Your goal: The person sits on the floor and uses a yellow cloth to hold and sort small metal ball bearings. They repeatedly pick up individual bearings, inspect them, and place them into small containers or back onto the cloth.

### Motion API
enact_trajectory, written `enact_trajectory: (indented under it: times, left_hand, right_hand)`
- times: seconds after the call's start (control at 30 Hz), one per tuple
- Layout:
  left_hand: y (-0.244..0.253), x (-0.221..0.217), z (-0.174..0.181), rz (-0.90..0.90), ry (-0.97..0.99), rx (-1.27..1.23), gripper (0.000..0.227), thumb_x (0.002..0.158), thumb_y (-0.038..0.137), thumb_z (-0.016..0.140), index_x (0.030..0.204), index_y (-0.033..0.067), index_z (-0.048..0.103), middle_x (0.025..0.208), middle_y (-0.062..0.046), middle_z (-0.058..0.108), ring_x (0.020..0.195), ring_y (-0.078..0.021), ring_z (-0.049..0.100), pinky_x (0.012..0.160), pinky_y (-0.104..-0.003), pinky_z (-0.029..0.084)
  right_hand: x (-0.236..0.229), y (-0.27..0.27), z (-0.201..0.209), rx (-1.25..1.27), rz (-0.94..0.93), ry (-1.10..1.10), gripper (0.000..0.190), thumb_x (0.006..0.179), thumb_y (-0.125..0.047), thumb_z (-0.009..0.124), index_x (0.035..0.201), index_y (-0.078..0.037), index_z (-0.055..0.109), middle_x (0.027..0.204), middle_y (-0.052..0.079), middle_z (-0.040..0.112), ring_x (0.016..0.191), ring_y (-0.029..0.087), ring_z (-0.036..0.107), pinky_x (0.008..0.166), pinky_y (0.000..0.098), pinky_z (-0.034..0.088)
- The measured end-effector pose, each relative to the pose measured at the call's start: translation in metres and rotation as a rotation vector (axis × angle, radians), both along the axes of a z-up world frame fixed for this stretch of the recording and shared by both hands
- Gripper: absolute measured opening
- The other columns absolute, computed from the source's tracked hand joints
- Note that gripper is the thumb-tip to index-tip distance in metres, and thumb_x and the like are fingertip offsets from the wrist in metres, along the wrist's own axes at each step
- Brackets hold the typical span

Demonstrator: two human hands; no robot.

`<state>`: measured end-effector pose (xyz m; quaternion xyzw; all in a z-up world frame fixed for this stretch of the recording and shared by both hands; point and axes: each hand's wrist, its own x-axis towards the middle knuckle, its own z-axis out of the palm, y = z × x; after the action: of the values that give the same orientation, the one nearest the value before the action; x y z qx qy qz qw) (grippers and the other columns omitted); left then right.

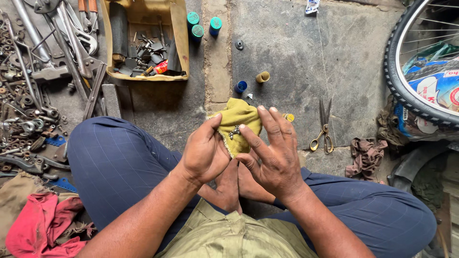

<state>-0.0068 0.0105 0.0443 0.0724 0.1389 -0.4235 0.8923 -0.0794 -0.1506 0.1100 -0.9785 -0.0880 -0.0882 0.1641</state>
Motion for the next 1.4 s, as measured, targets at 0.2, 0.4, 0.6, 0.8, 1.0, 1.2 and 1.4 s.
enact_trajectory:
  times: [0.2,0.4,0.6,0.8,1.0,1.2,1.4]
  left_hand:
    - [0.002,0.001,0.002,0.01,0.03,-0.035,0.05,0.114,0.029,0.029,0.148,-0.0043,0.046,0.145,-0.02,0.056,0.135,-0.032,0.055,0.12,-0.047,0.04]
    - [0.002,0.003,0.005,0.024,0.029,-0.088,0.051,0.115,0.03,0.028,0.149,-0.0051,0.044,0.147,-0.019,0.055,0.137,-0.0323,0.053,0.123,-0.047,0.038]
    - [0.005,0.003,0.008,0.002,0.052,-0.073,0.053,0.114,0.031,0.027,0.15,-0.0058,0.042,0.147,-0.021,0.053,0.138,-0.0328,0.052,0.123,-0.048,0.038]
    - [0.003,0.003,0.009,0.002,0.044,-0.053,0.053,0.114,0.03,0.027,0.15,-0.0054,0.041,0.149,-0.021,0.052,0.139,-0.0322,0.051,0.123,-0.047,0.038]
    - [0.001,0.003,0.01,0.011,0.018,-0.054,0.053,0.114,0.029,0.027,0.151,-0.0073,0.042,0.149,-0.023,0.053,0.138,-0.0338,0.053,0.122,-0.048,0.04]
    - [0.002,0.001,0.008,0.0,0.025,-0.053,0.053,0.115,0.029,0.027,0.15,-0.0074,0.043,0.148,-0.022,0.055,0.137,-0.0325,0.054,0.12,-0.047,0.041]
    - [0.002,-0.001,0.005,-0.007,0.051,-0.073,0.052,0.115,0.029,0.029,0.15,-0.0067,0.043,0.146,-0.021,0.055,0.136,-0.0304,0.055,0.121,-0.046,0.041]
  right_hand:
    - [-0.001,0.003,-0.005,0.083,0.054,-0.003,0.051,0.1,-0.057,0.059,0.131,-0.018,0.071,0.156,0.02,0.046,0.147,0.04,0.043,0.122,0.0533,0.036]
    - [0.0,0.002,-0.005,0.098,0.102,-0.032,0.053,0.1,-0.059,0.057,0.13,-0.019,0.073,0.157,0.02,0.046,0.146,0.04,0.043,0.121,0.0529,0.036]
    - [0.005,0.006,-0.007,0.07,0.109,-0.019,0.055,0.099,-0.062,0.055,0.132,-0.02,0.072,0.156,0.021,0.046,0.146,0.04,0.043,0.12,0.0551,0.035]
    - [0.009,0.002,-0.006,0.058,0.05,-0.029,0.057,0.098,-0.062,0.054,0.132,-0.021,0.072,0.156,0.02,0.048,0.148,0.039,0.042,0.122,0.0536,0.034]
    - [0.008,-0.003,-0.001,0.333,-0.126,-0.047,0.038,0.108,-0.042,0.056,0.126,-0.011,0.068,0.156,0.017,0.051,0.151,0.038,0.046,0.128,0.0496,0.037]
    - [0.014,-0.005,0.007,0.316,-0.163,0.031,0.02,0.094,-0.003,0.073,0.113,-0.009,0.07,0.15,0.017,0.054,0.147,0.038,0.049,0.124,0.049,0.04]
    - [0.017,0.002,0.007,0.261,-0.01,0.037,0.027,0.089,-0.001,0.07,0.114,-0.012,0.073,0.151,0.021,0.051,0.148,0.041,0.042,0.124,0.0513,0.035]
